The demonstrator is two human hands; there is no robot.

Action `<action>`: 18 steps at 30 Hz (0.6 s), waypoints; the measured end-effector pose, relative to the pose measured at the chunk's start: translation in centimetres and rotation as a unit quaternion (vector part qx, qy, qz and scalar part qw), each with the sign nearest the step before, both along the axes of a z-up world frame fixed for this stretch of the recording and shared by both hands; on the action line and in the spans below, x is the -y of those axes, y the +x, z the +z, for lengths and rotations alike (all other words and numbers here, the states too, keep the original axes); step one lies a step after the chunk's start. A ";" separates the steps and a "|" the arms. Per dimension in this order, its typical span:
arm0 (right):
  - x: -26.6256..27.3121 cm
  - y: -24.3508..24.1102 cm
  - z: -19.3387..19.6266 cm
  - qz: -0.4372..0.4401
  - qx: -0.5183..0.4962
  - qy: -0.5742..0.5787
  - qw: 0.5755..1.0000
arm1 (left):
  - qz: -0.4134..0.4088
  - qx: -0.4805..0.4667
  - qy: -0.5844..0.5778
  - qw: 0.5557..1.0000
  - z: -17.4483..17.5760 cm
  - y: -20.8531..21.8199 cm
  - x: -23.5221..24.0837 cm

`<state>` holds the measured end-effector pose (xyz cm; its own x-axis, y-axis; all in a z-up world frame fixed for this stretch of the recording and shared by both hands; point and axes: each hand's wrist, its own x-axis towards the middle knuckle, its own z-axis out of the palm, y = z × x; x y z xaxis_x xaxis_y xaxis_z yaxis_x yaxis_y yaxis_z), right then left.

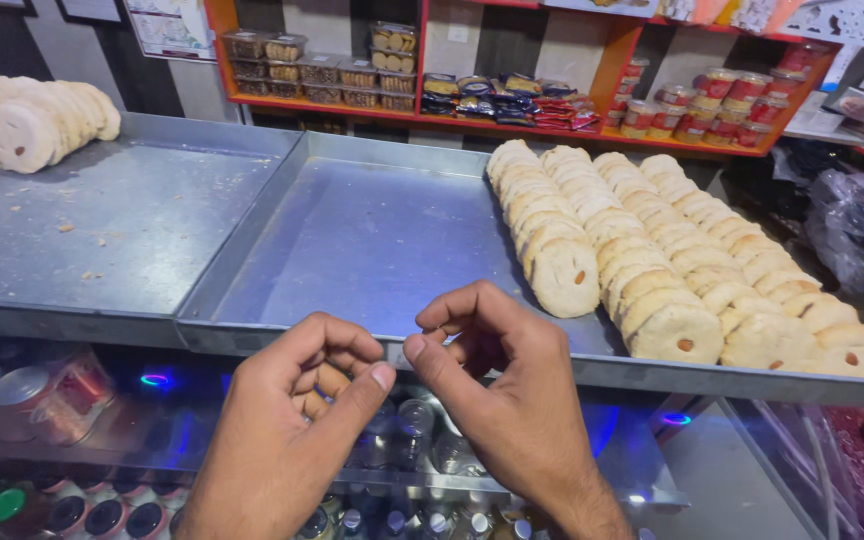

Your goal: The person picks up a pastry from one tray, checks it, and places it into a row on another tray.

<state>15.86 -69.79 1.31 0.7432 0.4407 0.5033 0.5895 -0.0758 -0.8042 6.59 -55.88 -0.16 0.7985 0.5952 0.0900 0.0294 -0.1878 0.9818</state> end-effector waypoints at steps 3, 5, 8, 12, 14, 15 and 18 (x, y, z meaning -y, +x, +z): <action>-2.9 -1.1 0.0 0.013 0.000 -0.008 1.000 | 0.021 -0.014 -0.008 1.000 -0.6 -1.3 -2.9; -5.1 -1.9 -0.1 0.023 0.000 -0.026 0.999 | 0.011 0.031 0.001 0.999 -1.3 -2.0 -5.3; -9.0 -2.9 -0.6 0.050 0.002 -0.034 0.998 | 0.017 0.034 -0.012 0.999 -1.9 -3.1 -9.1; -15.6 -4.6 -1.0 0.055 -0.007 -0.033 0.998 | -0.003 0.054 0.006 0.998 -2.6 -4.6 -15.8; -19.3 -5.6 -1.1 0.059 -0.020 -0.030 0.998 | -0.024 0.085 0.005 0.996 -3.4 -5.3 -19.7; -21.2 -6.0 -1.2 0.058 -0.018 -0.030 0.998 | -0.025 0.087 0.005 0.996 -3.8 -5.8 -21.5; -27.0 -7.4 -1.7 0.068 -0.053 -0.010 0.996 | -0.032 0.111 0.026 0.993 -4.9 -7.5 -27.2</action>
